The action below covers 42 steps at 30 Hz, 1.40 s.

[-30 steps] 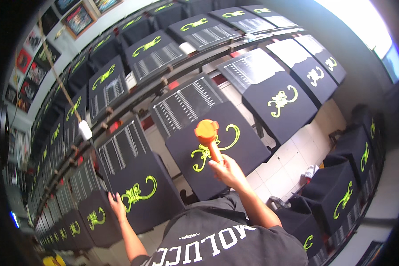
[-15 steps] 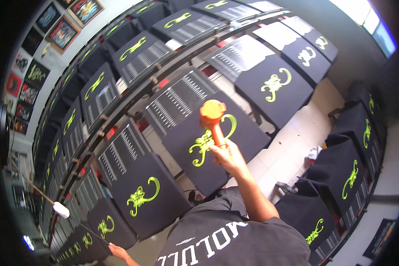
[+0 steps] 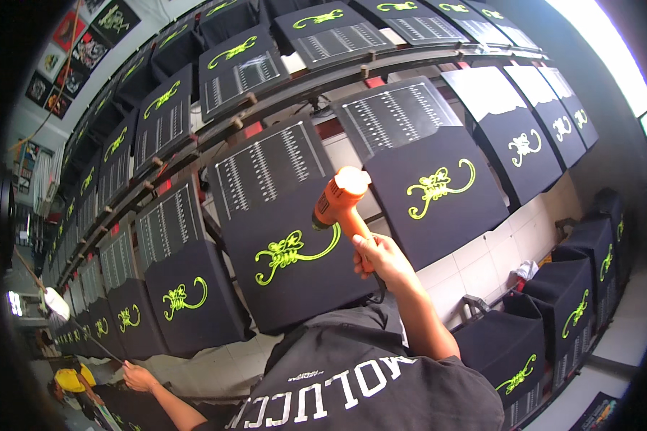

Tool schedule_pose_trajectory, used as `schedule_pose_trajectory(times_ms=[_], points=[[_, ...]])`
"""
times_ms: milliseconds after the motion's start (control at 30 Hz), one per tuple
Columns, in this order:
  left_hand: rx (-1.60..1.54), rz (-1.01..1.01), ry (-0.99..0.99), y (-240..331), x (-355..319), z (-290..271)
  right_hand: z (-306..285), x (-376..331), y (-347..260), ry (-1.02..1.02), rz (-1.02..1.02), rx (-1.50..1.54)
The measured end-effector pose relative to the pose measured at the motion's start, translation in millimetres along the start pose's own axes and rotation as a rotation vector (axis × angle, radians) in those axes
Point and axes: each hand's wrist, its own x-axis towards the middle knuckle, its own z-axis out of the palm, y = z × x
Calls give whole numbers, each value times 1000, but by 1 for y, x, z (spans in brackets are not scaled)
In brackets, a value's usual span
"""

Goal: The person uses a handheld heat gun to dry a yellow scorpion design printed on several black t-shirts mounted on screen-printing platens.

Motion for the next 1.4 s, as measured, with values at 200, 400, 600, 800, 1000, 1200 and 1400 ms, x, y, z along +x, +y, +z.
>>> schedule_pose_trajectory(times_ms=[200, 400, 600, 800, 1000, 1200, 1400], points=[[-281, -301, -249, -11, 65, 104, 58, -4, 13, 103, -89, -155], [-535, -287, -311, 21, 64, 195, 81, 1, 20, 181, -114, -207], [-576, -218, -383, 82, 30, 191, 85, 4, 20, 178, -72, -224], [-622, -146, -371, 93, 47, 204, 82, 5, 28, 156, -76, -183], [-813, -192, -604, 117, 34, 202, 81, 3, 28, 202, -43, -230], [-742, -5, -485, 139, 22, 191, 82, 2, 34, 210, -52, -220], [-668, 236, -586, 142, 41, 210, 81, 2, 35, 187, -55, -191]])
